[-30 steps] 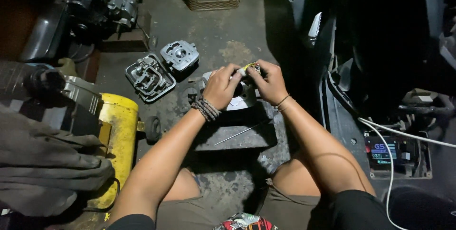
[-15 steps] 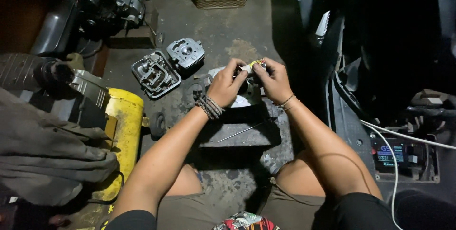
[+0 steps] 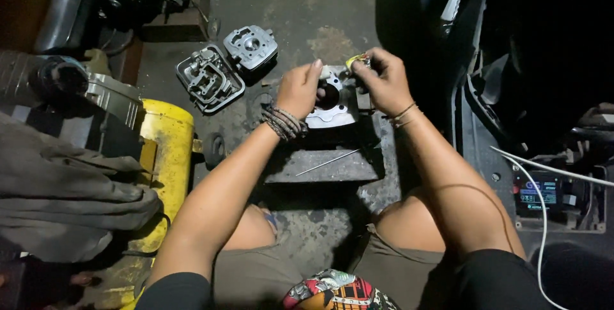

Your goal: Inspecting and cleaning a motorcycle cylinder block by hand to ensure surfaces are free of debris.

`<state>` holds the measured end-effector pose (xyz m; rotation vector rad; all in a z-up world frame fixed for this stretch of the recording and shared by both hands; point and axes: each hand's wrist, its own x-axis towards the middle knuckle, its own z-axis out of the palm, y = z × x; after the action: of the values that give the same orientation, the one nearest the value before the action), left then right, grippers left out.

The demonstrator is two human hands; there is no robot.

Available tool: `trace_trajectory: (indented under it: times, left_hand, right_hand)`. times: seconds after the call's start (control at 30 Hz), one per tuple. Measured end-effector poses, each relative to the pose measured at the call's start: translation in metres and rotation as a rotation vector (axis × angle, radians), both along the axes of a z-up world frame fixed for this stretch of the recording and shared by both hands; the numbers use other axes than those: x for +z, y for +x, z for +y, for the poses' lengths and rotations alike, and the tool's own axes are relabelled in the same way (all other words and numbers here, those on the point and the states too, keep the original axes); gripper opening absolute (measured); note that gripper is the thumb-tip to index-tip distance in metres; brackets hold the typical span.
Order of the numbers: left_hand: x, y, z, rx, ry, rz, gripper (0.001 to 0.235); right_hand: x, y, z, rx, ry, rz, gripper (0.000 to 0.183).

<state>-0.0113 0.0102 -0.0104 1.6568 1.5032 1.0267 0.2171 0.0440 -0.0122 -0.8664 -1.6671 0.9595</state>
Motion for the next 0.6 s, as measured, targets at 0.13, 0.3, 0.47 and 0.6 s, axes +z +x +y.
trace_trajectory:
  times: [0.13,0.3,0.47,0.6]
  left_hand:
    - [0.029,-0.008,-0.01,-0.051,0.192,0.13,0.041]
    - [0.015,-0.02,0.003,-0.191,0.358,0.369,0.023]
    - [0.019,-0.017,-0.006,-0.332,0.316,0.481,0.026]
    - [0.01,-0.009,-0.004,-0.397,0.346,0.545,0.026]
  right_hand:
    - [0.005,0.011,0.002,-0.042,-0.002,-0.039,0.013]
    - [0.004,0.021,0.004,-0.154,0.126,-0.444,0.015]
    - [0.007,0.019,0.006,-0.187,0.214,-0.634,0.019]
    - [0.009,0.021,0.005,-0.2,0.145,-0.552,0.018]
